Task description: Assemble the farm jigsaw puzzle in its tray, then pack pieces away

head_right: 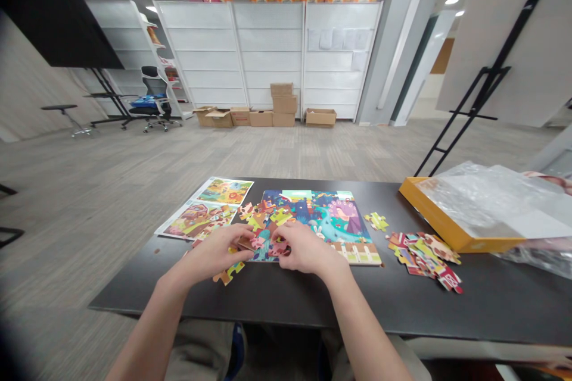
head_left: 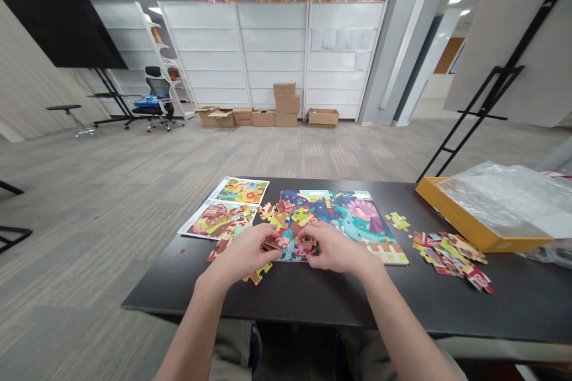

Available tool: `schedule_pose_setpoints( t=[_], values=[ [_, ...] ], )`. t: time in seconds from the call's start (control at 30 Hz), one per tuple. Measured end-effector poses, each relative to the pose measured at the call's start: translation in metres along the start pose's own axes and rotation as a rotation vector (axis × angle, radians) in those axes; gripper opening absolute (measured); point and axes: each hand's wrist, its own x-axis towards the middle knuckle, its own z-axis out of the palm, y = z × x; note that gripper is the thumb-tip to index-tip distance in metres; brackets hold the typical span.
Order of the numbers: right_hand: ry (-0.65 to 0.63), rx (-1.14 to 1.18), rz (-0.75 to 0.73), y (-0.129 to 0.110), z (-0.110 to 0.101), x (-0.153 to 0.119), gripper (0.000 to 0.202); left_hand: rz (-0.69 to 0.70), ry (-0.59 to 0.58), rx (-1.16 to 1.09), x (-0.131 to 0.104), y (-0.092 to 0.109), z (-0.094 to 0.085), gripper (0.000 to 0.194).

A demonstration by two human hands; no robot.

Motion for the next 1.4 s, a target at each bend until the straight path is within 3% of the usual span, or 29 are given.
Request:
schedule_pose_setpoints(
  t=[0.23,0.4,0.57,0.73,0.83,1.13,1.4],
  values=[
    [0.025,0.027,-0.021,-0.01,-0.005,0.001,0.034,0.071,-0.042,0.013,-0.004,-0.002,0.001,0.023],
    [-0.015,0.018,-0.039,-0.009,0.001,0.004,0.032,0.018,-0.089,0.096,-0.006,-0.002,0.005,0.024],
    [-0.038,-0.016,-0.073,-0.008,0.005,0.004,0.034,0.054,-0.057,0.121,-0.007,-0.002,0.007,0.025],
    [-0.015,-0.003,-0.104,-0.01,0.004,0.005,0.017,0.104,-0.023,0.094,-0.007,-0.008,0.009,0.024],
    [-0.028,-0.015,-0.119,-0.011,0.002,0.006,0.021,0.132,-0.01,0.063,-0.006,-0.012,0.01,0.025],
    [-0.055,-0.123,-0.072,-0.013,0.0,0.005,0.03,0.138,-0.029,0.021,-0.005,-0.013,0.009,0.023],
    [-0.027,-0.119,-0.022,-0.021,0.003,0.006,0.012,0.138,-0.026,0.018,-0.003,-0.009,0.008,0.023]
  ],
)
